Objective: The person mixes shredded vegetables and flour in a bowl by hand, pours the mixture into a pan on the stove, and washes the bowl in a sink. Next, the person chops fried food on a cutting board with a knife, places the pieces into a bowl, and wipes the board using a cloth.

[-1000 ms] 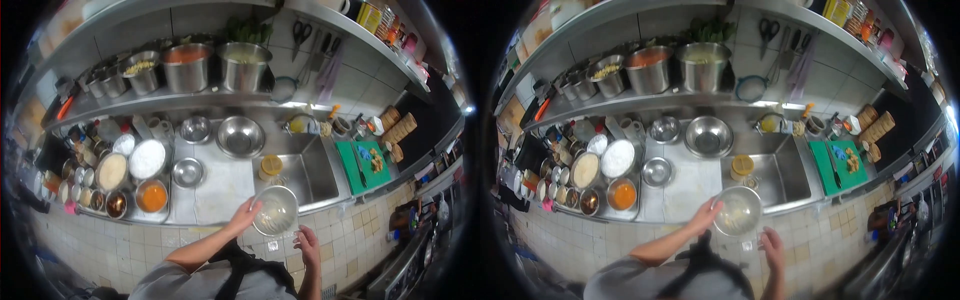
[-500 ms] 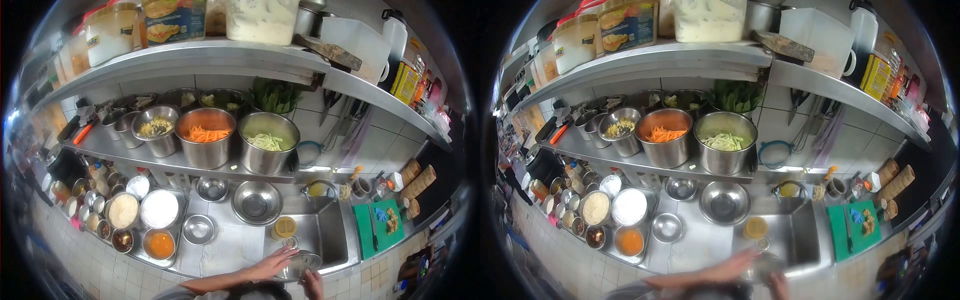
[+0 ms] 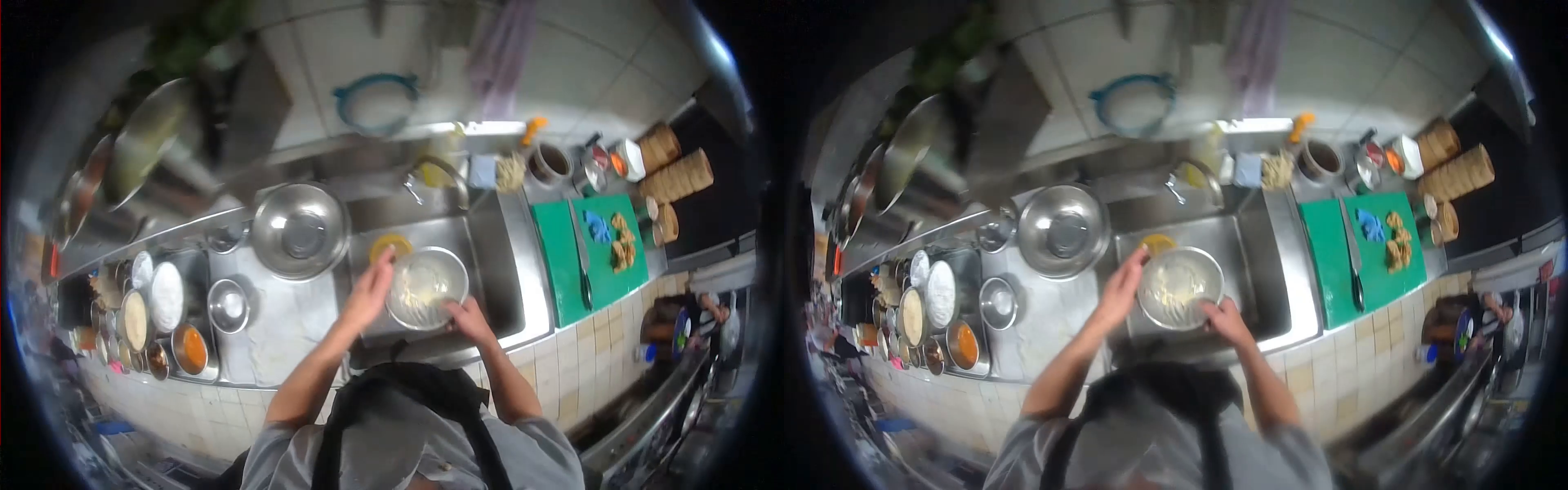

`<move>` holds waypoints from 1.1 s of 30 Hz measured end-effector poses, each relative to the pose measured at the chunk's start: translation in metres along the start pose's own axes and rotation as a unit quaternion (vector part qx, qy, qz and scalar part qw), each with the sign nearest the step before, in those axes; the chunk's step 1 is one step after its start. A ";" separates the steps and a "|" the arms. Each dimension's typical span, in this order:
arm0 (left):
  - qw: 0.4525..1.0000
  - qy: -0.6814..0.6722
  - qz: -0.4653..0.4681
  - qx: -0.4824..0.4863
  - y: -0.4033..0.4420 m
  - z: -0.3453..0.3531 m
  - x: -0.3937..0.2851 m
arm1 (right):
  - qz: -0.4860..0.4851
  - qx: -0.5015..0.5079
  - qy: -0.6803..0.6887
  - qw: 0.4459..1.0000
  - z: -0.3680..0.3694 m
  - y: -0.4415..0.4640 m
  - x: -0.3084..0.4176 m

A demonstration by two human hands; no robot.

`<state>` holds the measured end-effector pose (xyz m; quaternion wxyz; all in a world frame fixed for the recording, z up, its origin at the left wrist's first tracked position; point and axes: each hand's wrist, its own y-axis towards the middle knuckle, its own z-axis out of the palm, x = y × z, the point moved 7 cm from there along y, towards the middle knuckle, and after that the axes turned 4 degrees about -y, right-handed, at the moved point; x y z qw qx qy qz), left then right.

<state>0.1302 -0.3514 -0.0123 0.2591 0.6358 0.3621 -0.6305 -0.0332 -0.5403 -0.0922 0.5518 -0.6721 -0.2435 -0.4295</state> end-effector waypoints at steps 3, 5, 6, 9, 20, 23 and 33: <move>0.982 -0.090 -0.163 -0.030 0.046 0.033 0.022 | 0.012 -0.004 0.034 0.999 -0.035 0.014 -0.017; 0.970 -0.093 -0.217 -0.057 0.082 0.052 0.036 | 0.037 -0.008 0.048 0.998 -0.057 0.014 -0.022; 0.969 -0.091 -0.222 -0.067 0.103 0.058 0.049 | 0.046 -0.017 0.053 0.997 -0.066 0.013 -0.025; 0.924 -0.271 -0.221 -0.154 0.164 0.062 0.087 | 0.091 -0.040 0.070 0.993 -0.079 0.015 -0.036; 0.790 -0.518 -0.296 -0.140 0.241 0.053 0.112 | 0.133 -0.070 0.072 0.986 -0.083 0.027 -0.041; 0.793 -0.580 -0.187 -0.029 0.213 0.069 0.088 | 0.135 -0.076 0.087 0.984 -0.071 0.042 -0.030; 0.932 0.332 -0.014 0.145 0.161 0.142 0.015 | 0.173 -0.052 0.065 0.981 -0.053 0.050 -0.013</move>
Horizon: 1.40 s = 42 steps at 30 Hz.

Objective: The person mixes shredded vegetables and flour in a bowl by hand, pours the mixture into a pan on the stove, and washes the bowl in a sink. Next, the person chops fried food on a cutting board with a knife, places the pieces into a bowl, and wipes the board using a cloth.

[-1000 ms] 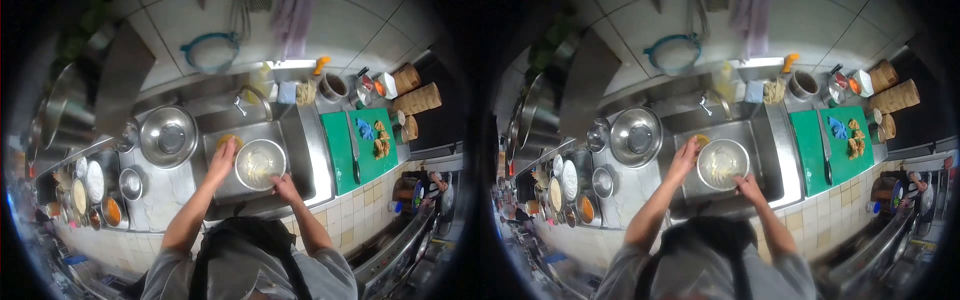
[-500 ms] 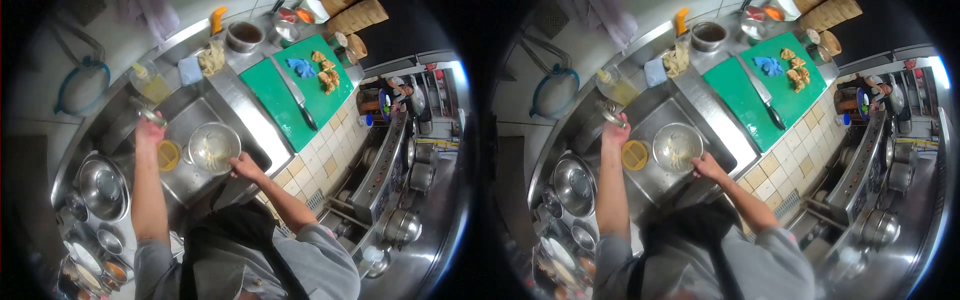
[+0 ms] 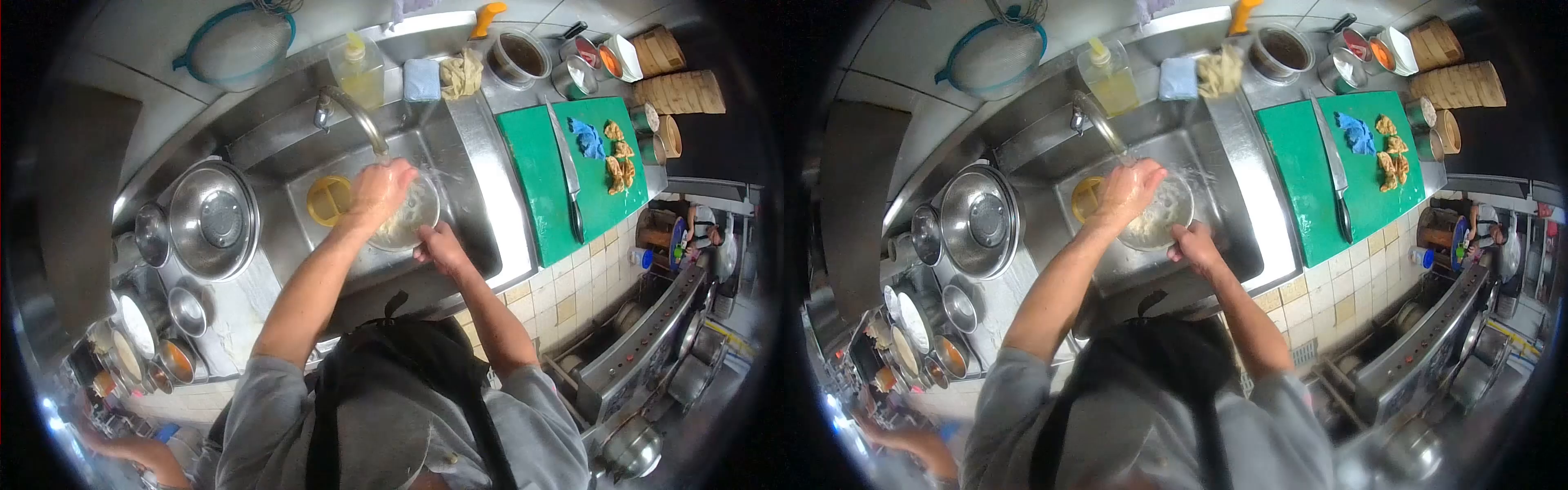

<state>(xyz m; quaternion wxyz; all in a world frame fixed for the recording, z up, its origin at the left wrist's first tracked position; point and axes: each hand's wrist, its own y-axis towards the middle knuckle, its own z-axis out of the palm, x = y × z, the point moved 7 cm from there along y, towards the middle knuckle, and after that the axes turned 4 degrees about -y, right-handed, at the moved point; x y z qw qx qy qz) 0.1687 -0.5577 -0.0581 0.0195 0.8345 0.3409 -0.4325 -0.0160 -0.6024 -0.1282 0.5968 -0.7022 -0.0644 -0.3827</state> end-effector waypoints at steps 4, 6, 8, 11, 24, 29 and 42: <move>0.993 0.077 0.025 -0.084 -0.004 -0.023 0.021 | -0.017 0.019 0.008 1.000 -0.011 -0.002 0.005; 0.997 -0.008 -0.058 -0.053 -0.008 -0.026 0.032 | -0.050 0.036 0.015 0.998 -0.019 0.013 -0.003; 0.979 -0.040 -0.150 0.133 -0.018 -0.017 0.029 | -0.130 0.050 -0.161 0.977 -0.031 0.036 0.001; 0.991 0.038 0.044 0.122 -0.023 0.012 0.031 | -0.247 -0.004 -0.308 0.919 -0.025 0.036 0.070; 0.915 -0.292 -0.118 -0.254 -0.031 -0.002 0.097 | -0.535 -0.033 -0.329 0.778 0.090 0.050 0.118; 0.934 -0.234 -0.176 -0.204 -0.050 -0.063 0.068 | -0.461 0.073 -0.423 0.777 0.093 0.054 0.105; 0.978 0.163 0.030 0.128 0.018 -0.017 -0.017 | -0.313 -0.047 -0.246 0.916 0.006 0.001 0.118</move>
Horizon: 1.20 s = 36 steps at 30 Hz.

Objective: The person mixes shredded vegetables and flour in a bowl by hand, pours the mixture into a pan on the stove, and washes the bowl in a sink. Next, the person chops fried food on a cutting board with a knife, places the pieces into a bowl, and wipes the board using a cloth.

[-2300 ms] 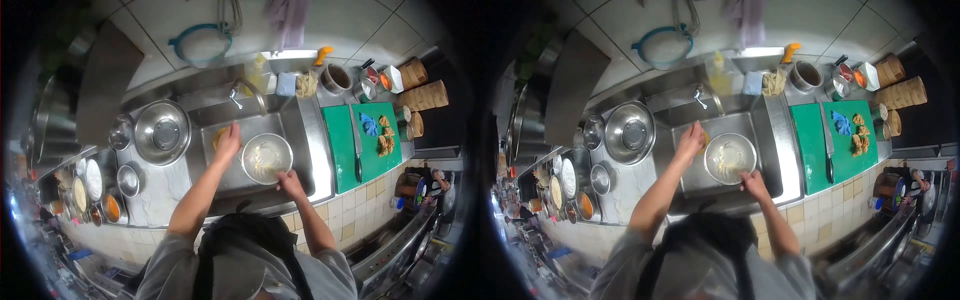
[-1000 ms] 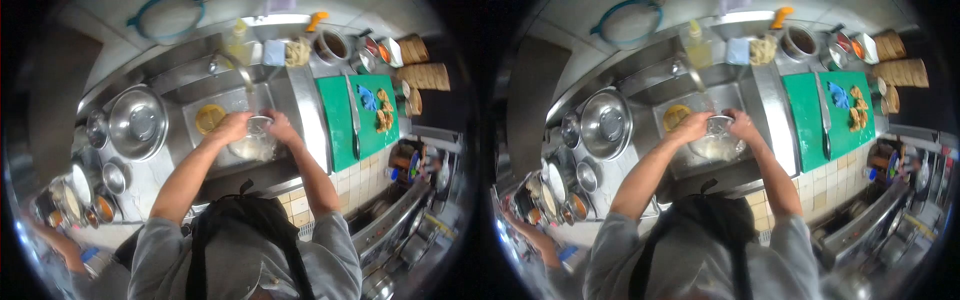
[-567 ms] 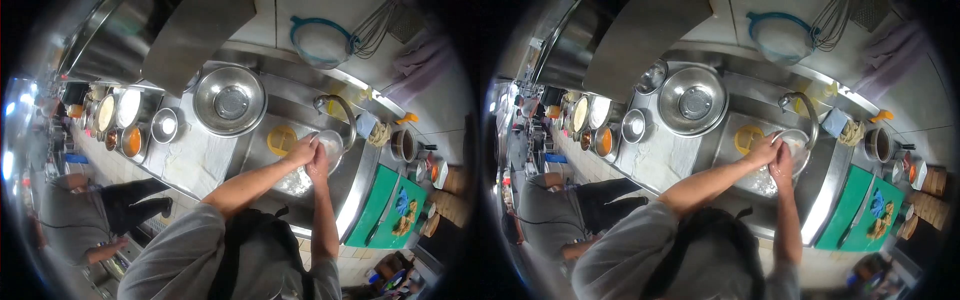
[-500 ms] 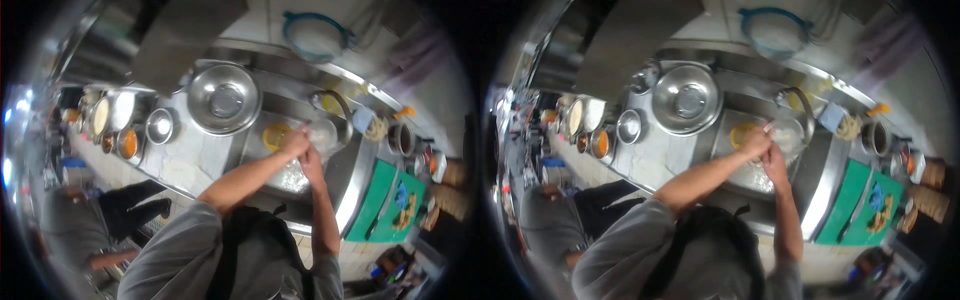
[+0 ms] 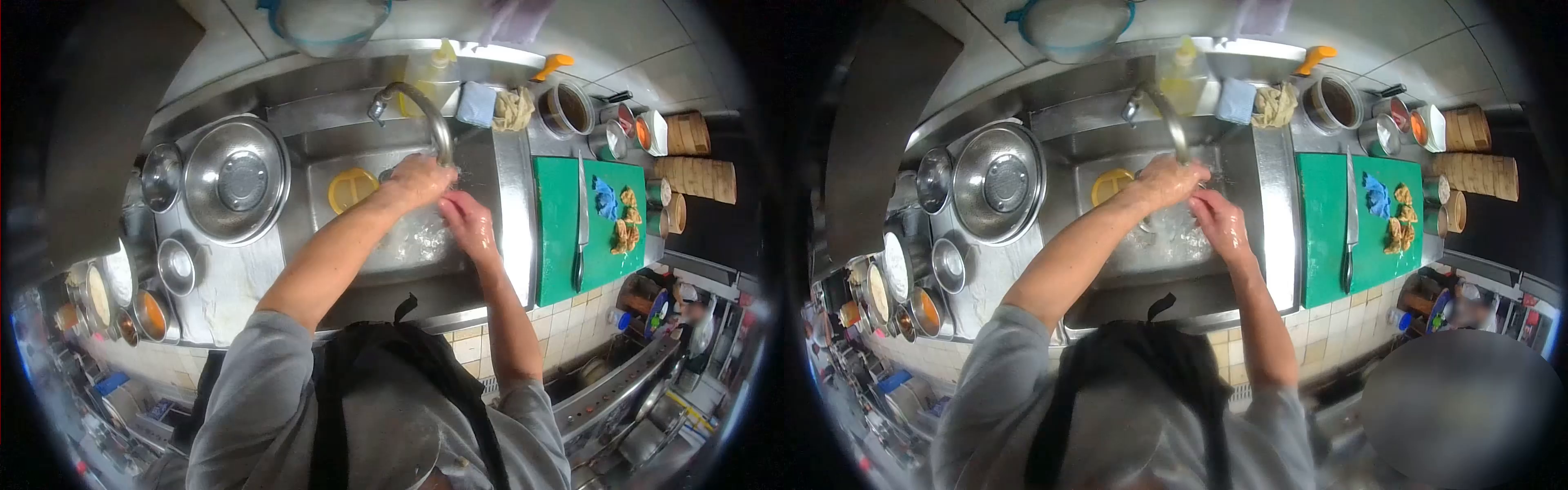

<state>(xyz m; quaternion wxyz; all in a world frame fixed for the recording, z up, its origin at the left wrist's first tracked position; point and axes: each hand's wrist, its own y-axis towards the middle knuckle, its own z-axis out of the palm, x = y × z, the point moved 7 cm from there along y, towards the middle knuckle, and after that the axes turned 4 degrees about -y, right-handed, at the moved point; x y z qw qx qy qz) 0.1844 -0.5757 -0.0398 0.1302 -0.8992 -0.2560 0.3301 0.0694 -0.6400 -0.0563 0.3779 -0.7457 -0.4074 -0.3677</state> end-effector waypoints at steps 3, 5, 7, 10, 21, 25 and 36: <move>0.988 0.094 0.126 -0.012 0.014 0.022 -0.016 | -0.077 -0.119 0.013 0.990 -0.022 -0.015 -0.026; 0.982 0.131 0.137 0.012 0.015 0.027 -0.021 | -0.082 -0.123 -0.026 0.989 -0.024 -0.022 -0.040; 0.988 0.046 0.139 0.039 0.007 0.024 -0.025 | -0.086 -0.088 -0.152 0.981 -0.010 -0.031 -0.041; 0.989 -0.004 0.142 0.043 0.006 0.017 -0.019 | 0.004 -0.035 -0.022 0.999 0.015 -0.036 -0.071; 0.989 -0.041 -0.059 -0.128 -0.009 -0.001 0.029 | 0.255 -0.079 0.442 0.857 0.048 -0.054 -0.092; 0.983 -0.129 -0.126 -0.027 0.003 0.023 0.046 | 0.321 0.043 0.207 0.923 0.021 -0.076 -0.067; 0.979 0.000 0.021 -0.205 -0.170 0.044 0.022 | 0.046 0.121 0.178 0.975 0.056 -0.092 -0.096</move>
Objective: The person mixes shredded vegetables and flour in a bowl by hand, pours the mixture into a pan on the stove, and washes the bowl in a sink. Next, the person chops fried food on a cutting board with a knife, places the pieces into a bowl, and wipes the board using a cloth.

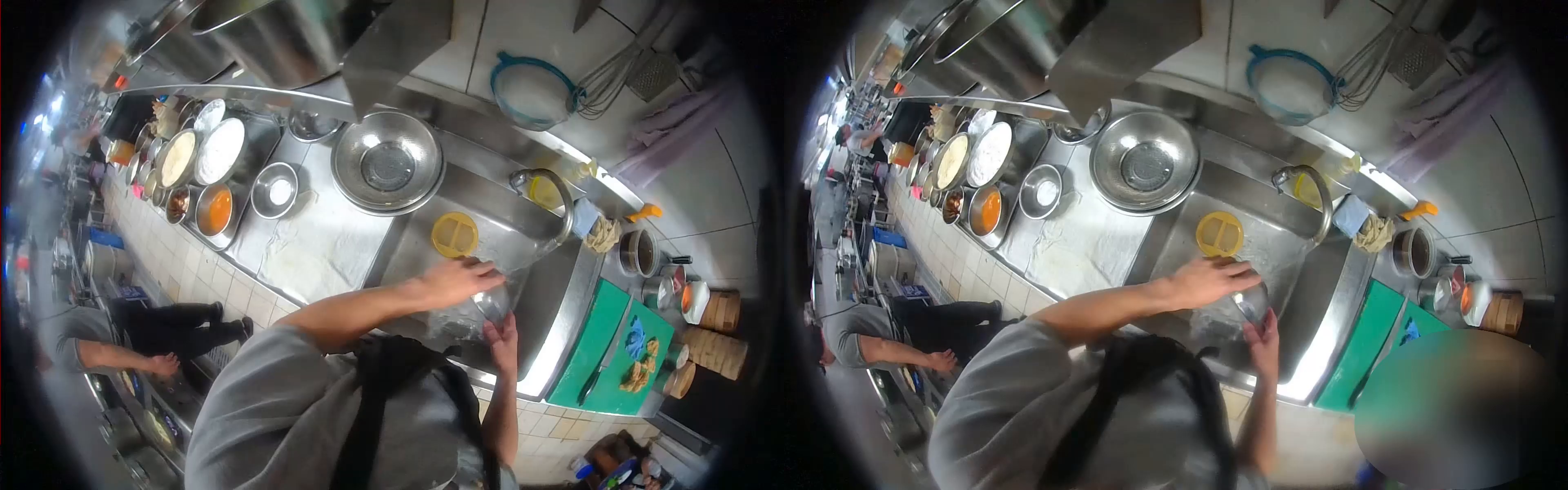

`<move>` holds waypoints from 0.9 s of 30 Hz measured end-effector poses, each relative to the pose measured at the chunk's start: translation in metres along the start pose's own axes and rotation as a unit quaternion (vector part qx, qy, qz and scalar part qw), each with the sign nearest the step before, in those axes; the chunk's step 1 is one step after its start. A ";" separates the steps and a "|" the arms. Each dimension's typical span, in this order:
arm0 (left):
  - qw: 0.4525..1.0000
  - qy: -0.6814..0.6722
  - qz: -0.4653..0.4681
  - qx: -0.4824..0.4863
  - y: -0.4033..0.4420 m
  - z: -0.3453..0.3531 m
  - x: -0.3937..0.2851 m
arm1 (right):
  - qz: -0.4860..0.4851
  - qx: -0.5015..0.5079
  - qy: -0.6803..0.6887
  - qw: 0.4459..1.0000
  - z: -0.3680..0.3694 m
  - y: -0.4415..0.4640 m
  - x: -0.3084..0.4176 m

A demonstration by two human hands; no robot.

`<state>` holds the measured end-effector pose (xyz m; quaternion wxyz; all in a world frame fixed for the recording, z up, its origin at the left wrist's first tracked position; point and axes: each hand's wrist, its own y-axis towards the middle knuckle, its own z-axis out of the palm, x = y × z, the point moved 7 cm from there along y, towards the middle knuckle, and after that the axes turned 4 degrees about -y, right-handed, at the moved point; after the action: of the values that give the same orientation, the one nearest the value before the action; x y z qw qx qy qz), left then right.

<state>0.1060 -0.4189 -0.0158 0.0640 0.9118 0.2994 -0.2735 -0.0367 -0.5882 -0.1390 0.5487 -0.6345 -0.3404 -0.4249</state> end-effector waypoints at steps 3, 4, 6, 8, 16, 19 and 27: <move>0.982 -0.024 0.001 -0.187 -0.064 -0.069 0.017 | -0.010 0.047 -0.049 0.998 0.011 0.005 0.015; 0.967 -0.076 -0.065 -0.235 -0.085 -0.077 0.046 | -0.012 0.047 -0.052 0.997 0.014 0.009 0.021; 0.902 -0.165 -0.263 -0.301 -0.135 -0.111 0.095 | -0.037 0.014 -0.116 0.992 0.016 0.022 0.035; 0.822 -0.160 -0.261 -0.480 -0.189 -0.151 0.149 | -0.032 0.007 -0.137 0.990 0.012 0.043 0.045; 0.628 -0.462 -0.321 -0.538 -0.260 -0.196 0.346 | -0.092 -0.068 -0.181 0.977 -0.008 0.136 0.109; 0.584 -0.504 -0.344 -0.536 -0.247 -0.206 0.366 | -0.061 -0.050 -0.170 0.982 0.012 0.149 0.149; 0.768 -0.252 -0.456 -0.373 -0.260 -0.218 0.409 | -0.116 -0.117 -0.403 0.900 0.020 0.180 0.181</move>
<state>0.3300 0.0630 -0.0396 0.3400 0.4711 0.7315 -0.3569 0.2023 -0.6047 -0.0477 0.2332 -0.7668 -0.5519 -0.2304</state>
